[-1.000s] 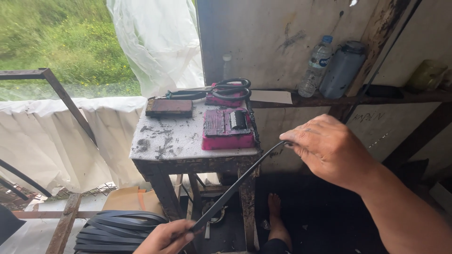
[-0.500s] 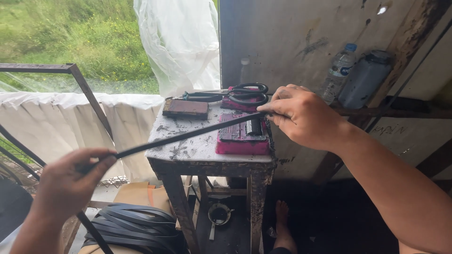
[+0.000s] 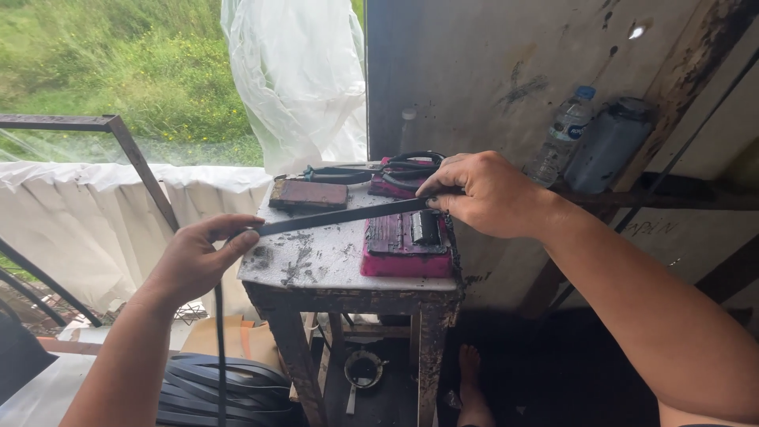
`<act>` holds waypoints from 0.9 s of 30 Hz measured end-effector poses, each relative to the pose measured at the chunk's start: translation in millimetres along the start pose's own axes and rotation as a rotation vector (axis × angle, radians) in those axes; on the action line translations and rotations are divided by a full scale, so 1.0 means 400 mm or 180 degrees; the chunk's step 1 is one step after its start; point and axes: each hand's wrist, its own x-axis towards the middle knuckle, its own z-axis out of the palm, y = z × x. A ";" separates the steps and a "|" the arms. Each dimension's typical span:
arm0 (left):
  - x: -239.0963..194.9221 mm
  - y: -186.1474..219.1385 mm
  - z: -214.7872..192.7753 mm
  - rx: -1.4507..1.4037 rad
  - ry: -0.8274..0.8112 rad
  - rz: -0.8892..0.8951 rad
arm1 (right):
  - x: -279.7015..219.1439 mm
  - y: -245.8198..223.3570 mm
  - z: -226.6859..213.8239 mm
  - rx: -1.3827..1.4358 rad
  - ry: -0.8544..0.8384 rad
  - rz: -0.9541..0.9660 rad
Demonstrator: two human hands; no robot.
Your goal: Applying edge paint to long leather strips using a manual applicator and hanging them on a line to dry.
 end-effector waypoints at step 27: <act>0.043 0.108 0.005 0.1256 0.0563 0.1333 | 0.003 0.018 0.034 -0.0330 -0.0026 -0.0195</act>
